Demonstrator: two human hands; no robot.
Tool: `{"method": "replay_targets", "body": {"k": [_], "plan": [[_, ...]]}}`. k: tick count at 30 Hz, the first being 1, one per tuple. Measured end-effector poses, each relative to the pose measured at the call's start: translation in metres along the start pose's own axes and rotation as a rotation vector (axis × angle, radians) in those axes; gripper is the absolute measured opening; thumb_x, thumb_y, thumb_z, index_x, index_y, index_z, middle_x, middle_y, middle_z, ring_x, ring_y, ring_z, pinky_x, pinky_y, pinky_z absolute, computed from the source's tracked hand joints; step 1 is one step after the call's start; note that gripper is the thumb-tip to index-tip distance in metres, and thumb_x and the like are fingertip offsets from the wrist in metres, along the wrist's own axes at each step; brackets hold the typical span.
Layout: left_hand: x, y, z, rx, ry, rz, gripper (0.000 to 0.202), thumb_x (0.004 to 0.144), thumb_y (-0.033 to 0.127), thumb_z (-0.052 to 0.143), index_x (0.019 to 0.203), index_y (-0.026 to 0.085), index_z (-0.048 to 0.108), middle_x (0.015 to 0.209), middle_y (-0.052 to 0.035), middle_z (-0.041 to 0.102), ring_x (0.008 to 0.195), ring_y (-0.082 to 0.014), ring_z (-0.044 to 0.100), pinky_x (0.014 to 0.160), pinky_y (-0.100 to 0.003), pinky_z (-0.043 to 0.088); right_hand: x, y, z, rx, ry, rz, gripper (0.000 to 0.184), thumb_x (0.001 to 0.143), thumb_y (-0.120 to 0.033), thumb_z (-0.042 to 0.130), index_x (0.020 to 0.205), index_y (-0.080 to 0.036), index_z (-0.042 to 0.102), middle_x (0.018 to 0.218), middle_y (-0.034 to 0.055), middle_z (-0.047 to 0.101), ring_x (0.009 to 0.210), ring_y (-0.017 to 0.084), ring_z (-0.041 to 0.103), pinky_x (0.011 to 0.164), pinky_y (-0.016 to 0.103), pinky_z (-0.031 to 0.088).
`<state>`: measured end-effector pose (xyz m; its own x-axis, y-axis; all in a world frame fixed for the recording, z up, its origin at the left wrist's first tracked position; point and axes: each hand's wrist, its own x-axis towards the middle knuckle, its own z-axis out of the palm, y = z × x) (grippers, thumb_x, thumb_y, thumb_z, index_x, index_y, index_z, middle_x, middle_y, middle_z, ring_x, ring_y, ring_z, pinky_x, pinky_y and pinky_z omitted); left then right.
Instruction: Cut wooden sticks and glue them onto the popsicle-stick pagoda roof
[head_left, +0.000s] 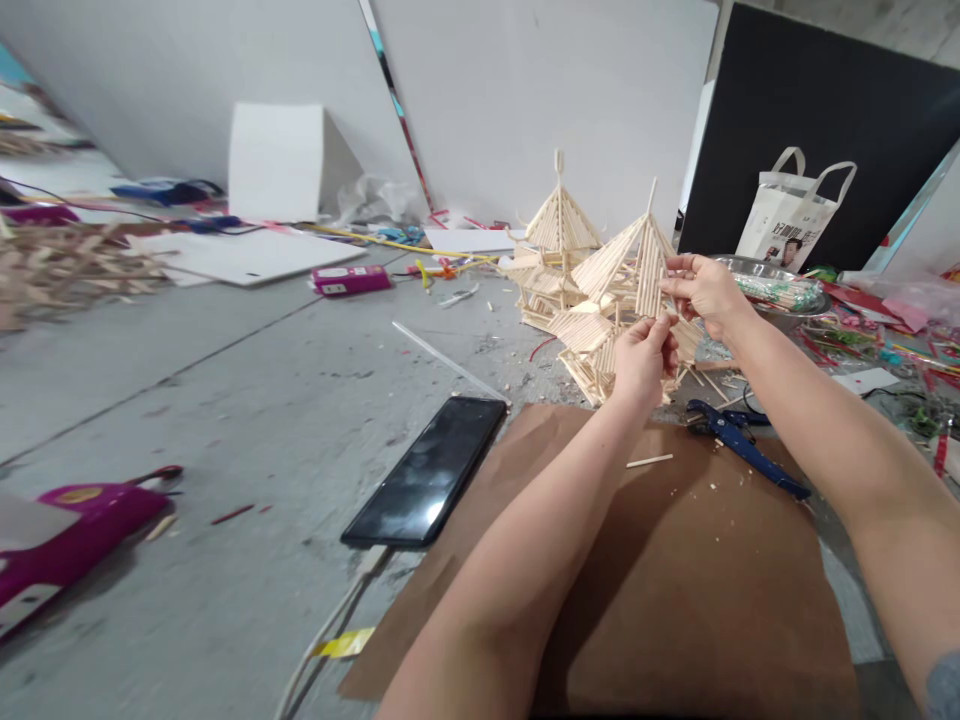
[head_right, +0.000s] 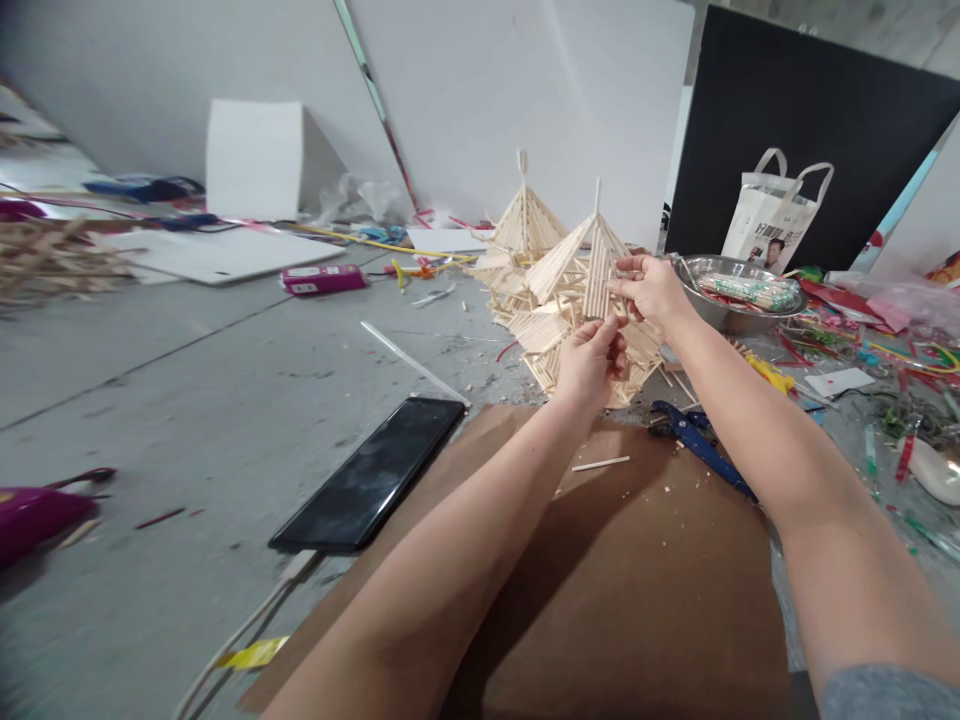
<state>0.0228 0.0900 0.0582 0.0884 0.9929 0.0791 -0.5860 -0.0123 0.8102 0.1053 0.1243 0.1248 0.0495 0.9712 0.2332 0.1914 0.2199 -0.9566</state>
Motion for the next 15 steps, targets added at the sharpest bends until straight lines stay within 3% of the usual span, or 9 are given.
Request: {"method": "replay_targets", "body": {"k": [10,15], "plan": [[0.0021,0.0012,0.0002,0.023,0.001,0.014,0.015,0.080,0.026,0.050,0.073,0.014,0.054,0.047,0.0071,0.044,0.031,-0.0023,0.037,0.032,-0.016,0.024,-0.0003,0.0002,0.0002,-0.015,0.003,-0.003,0.021,0.068,-0.009,0.061,0.082,-0.017,0.047,0.057,-0.0076,0.047,0.036,0.004,0.034,0.037,0.021,0.023],[0.0025,0.0022,-0.0003,0.039,0.009,0.008,0.018,0.078,0.031,0.054,0.073,0.014,0.054,0.047,0.0073,0.044,0.031,-0.0021,0.037,0.032,-0.016,0.025,-0.0006,-0.0010,0.0004,-0.004,-0.001,0.011,0.019,0.070,-0.007,0.059,0.081,-0.017,0.046,0.055,-0.0087,0.047,0.033,0.003,0.033,0.033,0.019,0.021]]}}
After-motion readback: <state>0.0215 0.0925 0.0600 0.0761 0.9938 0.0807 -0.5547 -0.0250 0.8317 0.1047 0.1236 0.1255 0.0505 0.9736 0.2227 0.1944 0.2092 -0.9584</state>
